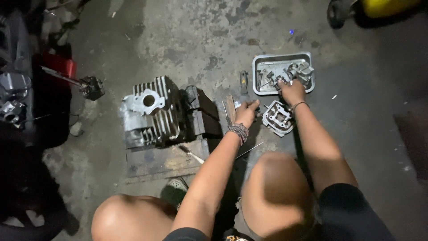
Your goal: The person sits on the floor and uses pliers to manipulate a spring and small metal parts. They then use a screwdriver to tighten bolts on a disassembled engine block resting on a wooden block.
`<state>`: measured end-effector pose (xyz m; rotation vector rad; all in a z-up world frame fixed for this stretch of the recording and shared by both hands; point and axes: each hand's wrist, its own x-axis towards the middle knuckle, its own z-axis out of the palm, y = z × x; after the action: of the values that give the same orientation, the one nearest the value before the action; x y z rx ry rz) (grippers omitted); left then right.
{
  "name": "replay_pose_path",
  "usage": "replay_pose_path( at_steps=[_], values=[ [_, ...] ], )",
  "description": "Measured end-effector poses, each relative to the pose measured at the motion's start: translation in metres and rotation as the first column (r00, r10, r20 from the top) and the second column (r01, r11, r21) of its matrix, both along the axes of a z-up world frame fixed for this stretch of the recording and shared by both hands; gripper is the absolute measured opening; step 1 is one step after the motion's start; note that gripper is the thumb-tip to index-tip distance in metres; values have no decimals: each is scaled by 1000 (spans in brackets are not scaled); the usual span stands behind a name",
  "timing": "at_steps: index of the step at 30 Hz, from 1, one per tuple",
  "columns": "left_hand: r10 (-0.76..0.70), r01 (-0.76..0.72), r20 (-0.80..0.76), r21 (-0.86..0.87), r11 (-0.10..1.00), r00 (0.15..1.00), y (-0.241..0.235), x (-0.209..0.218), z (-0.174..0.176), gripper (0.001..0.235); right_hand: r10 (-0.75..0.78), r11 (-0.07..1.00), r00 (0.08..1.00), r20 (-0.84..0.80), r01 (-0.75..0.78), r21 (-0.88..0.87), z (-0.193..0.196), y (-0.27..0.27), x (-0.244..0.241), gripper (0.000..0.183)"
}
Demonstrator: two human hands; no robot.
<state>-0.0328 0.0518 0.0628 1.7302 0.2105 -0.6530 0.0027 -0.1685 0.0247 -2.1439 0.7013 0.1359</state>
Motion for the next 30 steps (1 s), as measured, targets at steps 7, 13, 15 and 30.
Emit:
replay_pose_path(
  at_steps=[7,13,15,30],
  values=[
    [81,-48,242,-138,989,967,43,-22,131,66,171,984,940,295,-176,-9,142,48,-13,54],
    [158,18,727,-228,973,668,145,-48,251,41,307,945,868,389,-326,-17,255,131,-8,60],
    [89,-62,933,-71,996,348,191,-64,310,20,484,865,582,653,-429,-259,295,163,-7,20],
    [-173,-435,919,325,840,353,308,-81,249,45,823,418,566,40,-556,-719,402,290,-111,27]
  ],
)
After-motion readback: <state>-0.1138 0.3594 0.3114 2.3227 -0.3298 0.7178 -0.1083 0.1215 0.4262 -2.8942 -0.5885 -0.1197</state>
